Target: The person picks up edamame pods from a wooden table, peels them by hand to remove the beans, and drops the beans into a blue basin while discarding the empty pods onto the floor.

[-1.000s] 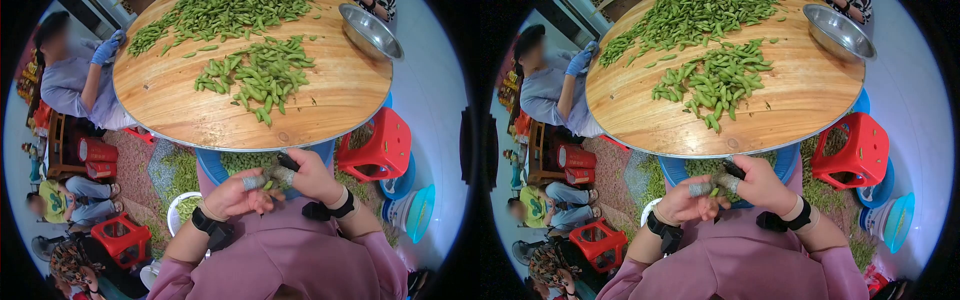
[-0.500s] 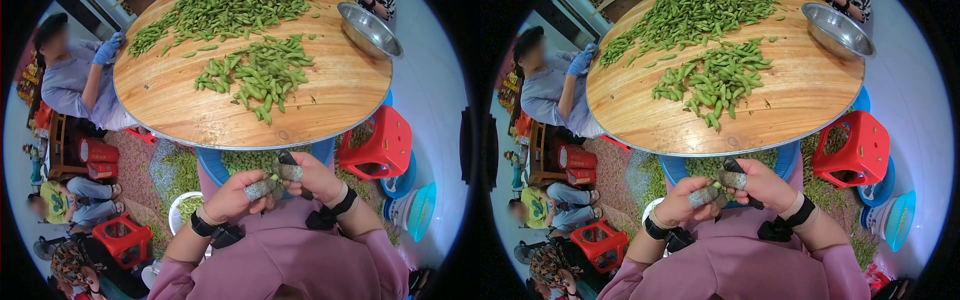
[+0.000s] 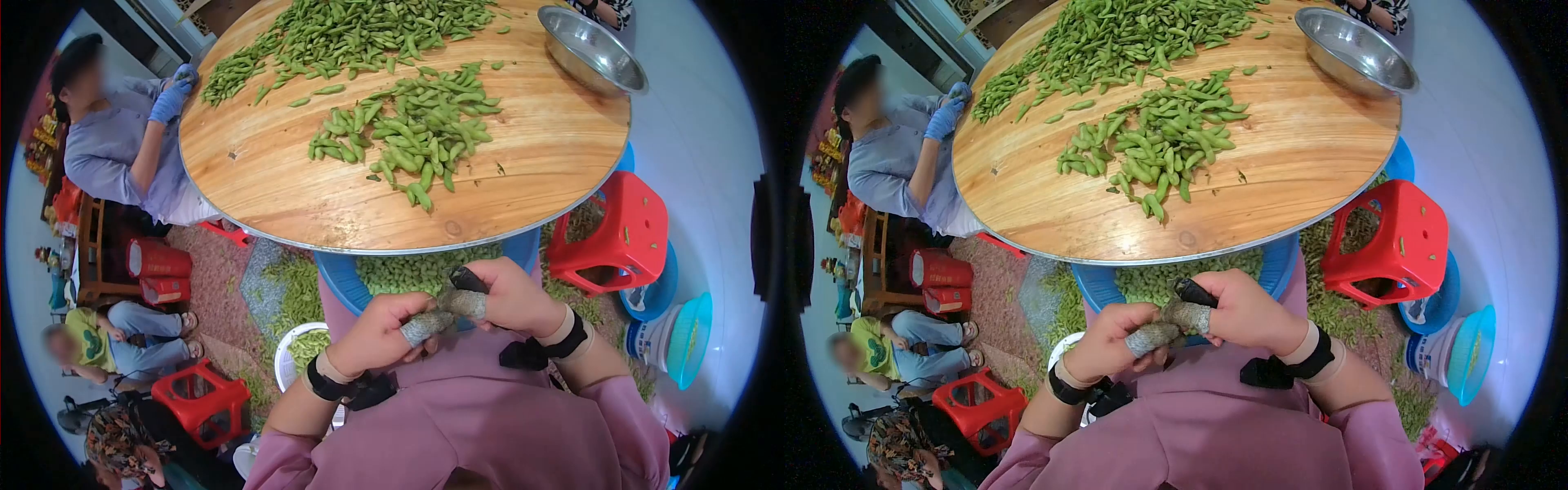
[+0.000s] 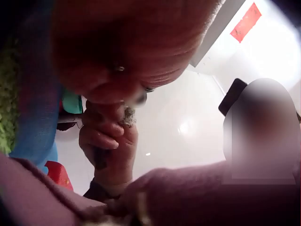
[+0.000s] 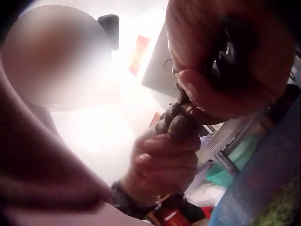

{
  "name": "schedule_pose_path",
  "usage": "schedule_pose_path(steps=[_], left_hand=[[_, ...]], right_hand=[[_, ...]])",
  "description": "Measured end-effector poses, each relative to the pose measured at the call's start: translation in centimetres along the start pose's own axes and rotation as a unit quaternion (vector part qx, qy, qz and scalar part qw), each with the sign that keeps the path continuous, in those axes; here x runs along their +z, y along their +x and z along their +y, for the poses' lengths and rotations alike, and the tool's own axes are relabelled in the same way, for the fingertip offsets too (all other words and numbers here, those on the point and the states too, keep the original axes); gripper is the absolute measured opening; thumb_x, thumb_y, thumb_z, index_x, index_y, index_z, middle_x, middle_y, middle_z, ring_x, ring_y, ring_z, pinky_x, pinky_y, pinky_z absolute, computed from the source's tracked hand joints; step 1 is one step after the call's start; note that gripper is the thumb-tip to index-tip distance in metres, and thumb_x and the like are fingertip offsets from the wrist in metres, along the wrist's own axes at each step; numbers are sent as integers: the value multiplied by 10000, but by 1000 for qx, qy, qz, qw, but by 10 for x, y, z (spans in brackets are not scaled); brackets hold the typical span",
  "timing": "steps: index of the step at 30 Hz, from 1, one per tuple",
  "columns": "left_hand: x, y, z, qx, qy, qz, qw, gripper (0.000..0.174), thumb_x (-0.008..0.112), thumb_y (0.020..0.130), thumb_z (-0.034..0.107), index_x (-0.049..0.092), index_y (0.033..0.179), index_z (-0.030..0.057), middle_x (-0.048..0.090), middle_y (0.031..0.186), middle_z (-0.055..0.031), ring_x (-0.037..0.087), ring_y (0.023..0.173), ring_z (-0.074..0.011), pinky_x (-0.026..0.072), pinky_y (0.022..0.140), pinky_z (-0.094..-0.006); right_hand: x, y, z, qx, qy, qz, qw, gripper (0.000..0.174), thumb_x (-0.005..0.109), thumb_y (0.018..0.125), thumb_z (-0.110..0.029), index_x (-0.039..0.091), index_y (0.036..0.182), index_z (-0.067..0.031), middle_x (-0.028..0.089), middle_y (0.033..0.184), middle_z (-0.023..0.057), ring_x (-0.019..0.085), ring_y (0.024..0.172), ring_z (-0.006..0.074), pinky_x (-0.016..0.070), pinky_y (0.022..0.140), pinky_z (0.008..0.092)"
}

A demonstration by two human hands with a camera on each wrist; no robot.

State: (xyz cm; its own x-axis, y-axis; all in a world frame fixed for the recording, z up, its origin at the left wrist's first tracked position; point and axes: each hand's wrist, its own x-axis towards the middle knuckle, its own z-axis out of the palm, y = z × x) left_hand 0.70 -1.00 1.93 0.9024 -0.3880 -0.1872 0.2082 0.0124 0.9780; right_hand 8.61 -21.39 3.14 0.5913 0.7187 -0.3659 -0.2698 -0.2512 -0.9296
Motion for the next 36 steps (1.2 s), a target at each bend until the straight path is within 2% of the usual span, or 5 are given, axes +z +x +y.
schedule_pose_path(steps=[8, 14, 16, 25, 36], left_hand=[[1, 4, 6, -114, -264, 1, 958, 177, 508, 956, 124, 593, 994, -26, 604, 669, -44, 473, 468, -53, 365, 454, -193], [0, 7, -3, -37, 15, 121, 992, 149, 510, 947, 134, 593, 940, 10, 611, 702, -24, 515, 538, -65, 416, 494, -230], [2, 9, -8, 88, 211, 153, 961, 85, 566, 835, 65, 563, 902, 13, 602, 741, -150, 577, 572, -292, 454, 535, -346], [3, 12, 1, 159, 336, 84, 925, 118, 574, 749, 23, 523, 854, 9, 559, 744, -199, 577, 702, -405, 468, 603, -435], [8, 17, -3, 127, 301, 81, 942, 103, 585, 756, 35, 556, 853, 11, 575, 745, -199, 586, 703, -404, 470, 596, -407]], right_hand=[[2, 0, -10, 28, 129, 10, 991, 93, 637, 877, -126, 626, 883, -34, 574, 655, 18, 518, 536, 66, 411, 480, 231], [9, 0, 2, -200, -194, 188, 942, 171, 665, 802, -117, 615, 914, 1, 577, 701, 142, 560, 608, 225, 459, 582, 340], [11, 1, 7, -251, -247, 184, 918, 166, 668, 805, -137, 619, 890, -4, 592, 721, 152, 554, 601, 256, 450, 572, 332], [5, -2, -9, 18, -4, 64, 998, 121, 665, 850, -141, 629, 861, -26, 574, 633, 14, 518, 515, 97, 419, 485, 247], [-1, 12, 21, -56, -71, 70, 993, 175, 680, 806, -136, 604, 904, -13, 571, 679, 14, 506, 579, 89, 424, 526, 253]])
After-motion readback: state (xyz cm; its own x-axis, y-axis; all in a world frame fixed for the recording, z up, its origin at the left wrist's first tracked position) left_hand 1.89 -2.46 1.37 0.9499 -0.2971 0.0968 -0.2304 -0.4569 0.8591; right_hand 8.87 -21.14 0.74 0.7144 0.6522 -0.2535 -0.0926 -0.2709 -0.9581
